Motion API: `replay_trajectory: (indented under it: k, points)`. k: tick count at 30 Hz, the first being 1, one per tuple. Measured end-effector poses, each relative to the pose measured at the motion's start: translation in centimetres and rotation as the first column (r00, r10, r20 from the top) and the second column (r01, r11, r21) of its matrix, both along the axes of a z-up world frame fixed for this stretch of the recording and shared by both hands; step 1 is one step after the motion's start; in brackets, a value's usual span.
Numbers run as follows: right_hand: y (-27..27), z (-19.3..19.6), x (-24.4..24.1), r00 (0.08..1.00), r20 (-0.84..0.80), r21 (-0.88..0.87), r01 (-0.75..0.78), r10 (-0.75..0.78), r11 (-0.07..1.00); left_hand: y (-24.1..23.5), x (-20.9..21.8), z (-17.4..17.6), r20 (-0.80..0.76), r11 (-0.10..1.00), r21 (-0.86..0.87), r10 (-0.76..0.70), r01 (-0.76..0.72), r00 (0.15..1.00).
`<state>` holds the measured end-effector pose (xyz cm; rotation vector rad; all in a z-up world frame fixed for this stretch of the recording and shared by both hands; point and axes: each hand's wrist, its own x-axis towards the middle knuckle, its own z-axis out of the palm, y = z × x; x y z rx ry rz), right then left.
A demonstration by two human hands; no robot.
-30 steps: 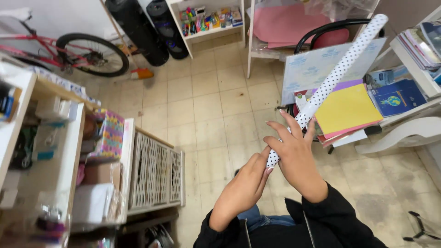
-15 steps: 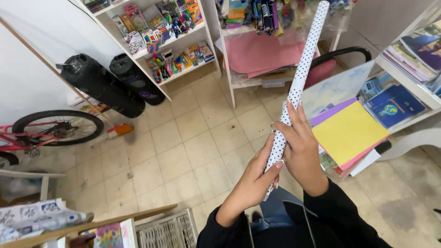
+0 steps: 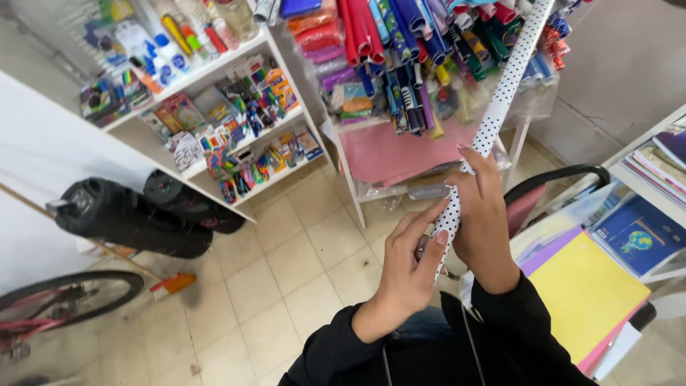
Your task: Selecting a roll of wrapping paper and cutting a piece of paper with scissors
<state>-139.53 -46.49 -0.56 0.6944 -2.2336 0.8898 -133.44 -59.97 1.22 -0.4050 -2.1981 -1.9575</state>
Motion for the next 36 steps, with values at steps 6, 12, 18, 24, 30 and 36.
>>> replay_trajectory:
  k: [6, 12, 18, 24, 30, 36]
  points:
    - [-3.1, 1.9, -8.2, 0.995, 0.092, -0.211, -0.016, 0.037, 0.977, -1.1, -13.2, -3.3, 0.004, 0.988, 0.086, -0.132, 0.132, 0.991]
    - [-3.3, 1.1, -16.7, 0.965, 0.228, -0.631, 0.044, 0.131, 0.775, -1.0, -24.9, -1.8, -0.008, 0.936, 0.104, -0.337, 0.336, 0.942]
    - [-2.8, 1.5, -26.2, 0.939, 0.339, -0.664, 0.196, 0.057, 0.722, -1.0, -36.7, -0.1, 0.028, 0.887, -0.008, -0.461, 0.461, 0.887]
    - [-0.1, 2.1, -32.7, 0.922, 0.386, -0.666, 0.306, -0.036, 0.681, 2.5, -46.2, -5.4, 0.033, 0.839, -0.004, -0.544, 0.544, 0.838]
    - [5.1, 2.4, -38.0, 0.833, 0.55, -0.536, 0.403, -0.056, 0.742, 5.6, -52.7, -3.5, 0.132, 0.747, -0.202, -0.621, 0.634, 0.773]
    - [12.8, 1.6, -48.0, 0.729, 0.651, -0.26, 0.474, -0.21, 0.841, 11.7, -60.2, -2.8, 0.047, 0.755, -0.316, -0.593, 0.575, 0.804]
